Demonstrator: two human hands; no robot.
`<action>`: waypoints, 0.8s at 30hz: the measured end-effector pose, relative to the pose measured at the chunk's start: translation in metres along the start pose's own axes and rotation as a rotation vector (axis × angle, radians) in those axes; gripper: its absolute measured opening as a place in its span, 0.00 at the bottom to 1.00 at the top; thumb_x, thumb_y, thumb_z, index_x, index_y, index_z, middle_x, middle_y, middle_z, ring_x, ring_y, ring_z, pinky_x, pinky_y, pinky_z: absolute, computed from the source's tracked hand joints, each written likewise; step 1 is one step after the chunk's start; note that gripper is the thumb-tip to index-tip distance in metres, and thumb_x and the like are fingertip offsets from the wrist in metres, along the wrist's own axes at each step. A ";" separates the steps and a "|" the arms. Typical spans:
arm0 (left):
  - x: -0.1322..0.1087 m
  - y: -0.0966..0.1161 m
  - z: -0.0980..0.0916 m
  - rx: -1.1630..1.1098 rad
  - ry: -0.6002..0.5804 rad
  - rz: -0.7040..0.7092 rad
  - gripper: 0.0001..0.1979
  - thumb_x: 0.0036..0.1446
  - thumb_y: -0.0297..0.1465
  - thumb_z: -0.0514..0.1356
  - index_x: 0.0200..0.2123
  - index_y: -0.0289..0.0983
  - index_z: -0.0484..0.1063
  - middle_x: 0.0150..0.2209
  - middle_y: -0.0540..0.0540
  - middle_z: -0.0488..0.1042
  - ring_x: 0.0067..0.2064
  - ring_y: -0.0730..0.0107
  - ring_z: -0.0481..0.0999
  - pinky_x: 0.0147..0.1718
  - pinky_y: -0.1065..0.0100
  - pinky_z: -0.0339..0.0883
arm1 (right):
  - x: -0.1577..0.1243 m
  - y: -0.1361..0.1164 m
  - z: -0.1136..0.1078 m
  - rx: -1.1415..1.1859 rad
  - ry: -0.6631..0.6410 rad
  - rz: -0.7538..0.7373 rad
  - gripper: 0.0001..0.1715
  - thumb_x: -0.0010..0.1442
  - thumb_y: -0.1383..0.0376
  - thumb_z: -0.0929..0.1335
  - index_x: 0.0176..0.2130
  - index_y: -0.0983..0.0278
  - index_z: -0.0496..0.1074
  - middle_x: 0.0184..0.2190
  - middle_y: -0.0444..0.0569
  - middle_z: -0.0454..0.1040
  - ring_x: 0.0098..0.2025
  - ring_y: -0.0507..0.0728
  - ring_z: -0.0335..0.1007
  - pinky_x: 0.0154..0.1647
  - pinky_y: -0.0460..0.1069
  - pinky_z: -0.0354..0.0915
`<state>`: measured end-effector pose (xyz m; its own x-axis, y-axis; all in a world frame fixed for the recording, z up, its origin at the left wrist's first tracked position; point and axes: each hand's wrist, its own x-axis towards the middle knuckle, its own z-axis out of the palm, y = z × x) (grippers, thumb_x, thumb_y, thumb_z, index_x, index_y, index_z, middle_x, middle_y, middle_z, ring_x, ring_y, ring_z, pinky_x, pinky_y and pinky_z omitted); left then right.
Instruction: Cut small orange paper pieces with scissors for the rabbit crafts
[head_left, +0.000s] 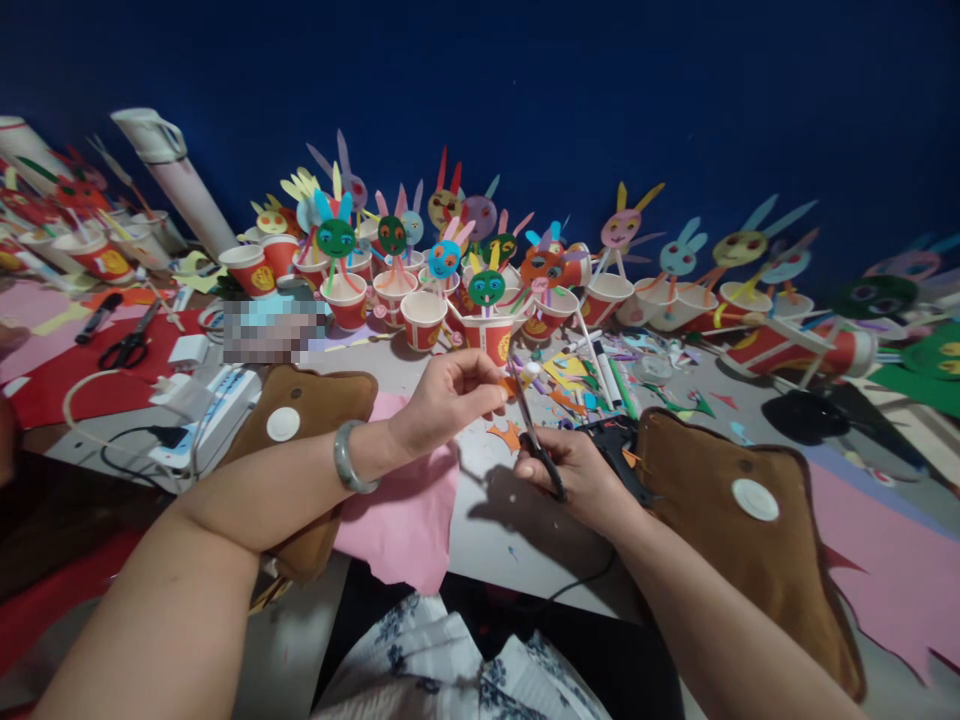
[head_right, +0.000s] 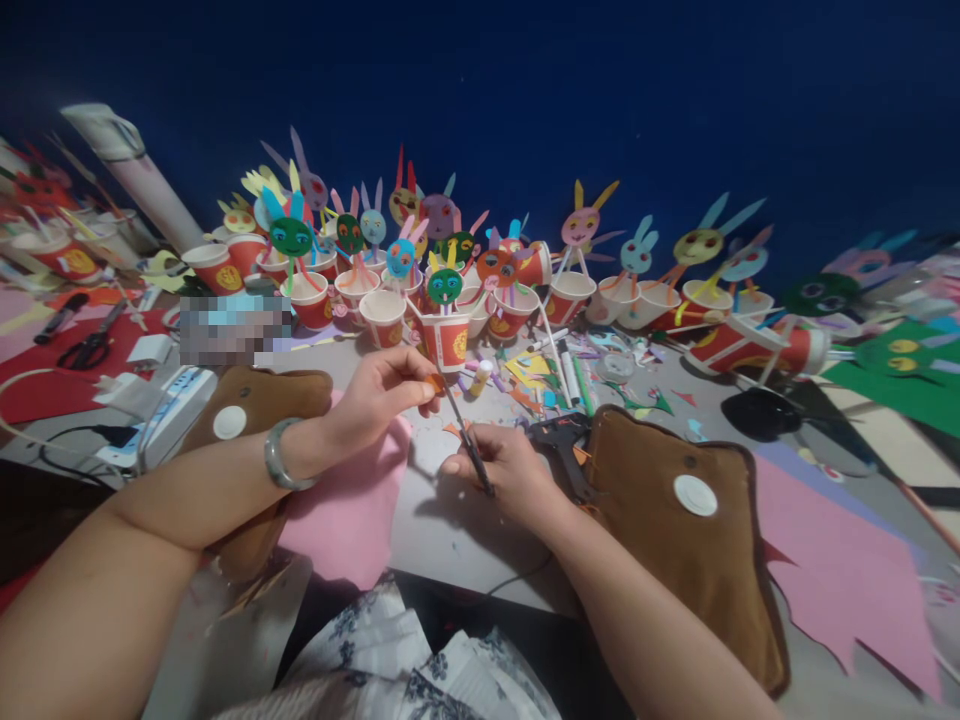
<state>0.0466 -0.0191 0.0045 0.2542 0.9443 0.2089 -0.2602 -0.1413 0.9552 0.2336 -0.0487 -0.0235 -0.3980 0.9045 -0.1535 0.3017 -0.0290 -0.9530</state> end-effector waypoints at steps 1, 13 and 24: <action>0.000 0.000 0.000 0.000 0.001 -0.001 0.04 0.46 0.25 0.61 0.25 0.33 0.67 0.20 0.51 0.72 0.23 0.78 0.72 0.24 0.74 0.67 | 0.000 0.000 0.000 -0.008 0.001 -0.005 0.31 0.43 0.41 0.73 0.19 0.64 0.65 0.15 0.39 0.59 0.19 0.48 0.50 0.20 0.45 0.47; 0.002 -0.001 -0.002 -0.032 0.054 -0.042 0.10 0.54 0.33 0.54 0.26 0.34 0.68 0.22 0.49 0.71 0.24 0.76 0.73 0.23 0.73 0.67 | 0.000 0.001 0.000 -0.034 0.011 -0.012 0.32 0.44 0.40 0.72 0.19 0.64 0.63 0.15 0.39 0.58 0.20 0.48 0.50 0.21 0.46 0.47; 0.000 0.000 0.001 0.002 0.029 -0.025 0.09 0.46 0.29 0.65 0.25 0.33 0.68 0.21 0.51 0.71 0.23 0.79 0.70 0.24 0.75 0.66 | 0.001 0.001 -0.001 -0.012 0.005 0.003 0.33 0.43 0.39 0.72 0.19 0.64 0.63 0.14 0.39 0.58 0.20 0.48 0.49 0.21 0.46 0.46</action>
<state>0.0479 -0.0195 0.0044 0.2329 0.9559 0.1791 -0.2522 -0.1185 0.9604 0.2342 -0.0480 -0.0247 -0.3926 0.9065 -0.1551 0.3132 -0.0268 -0.9493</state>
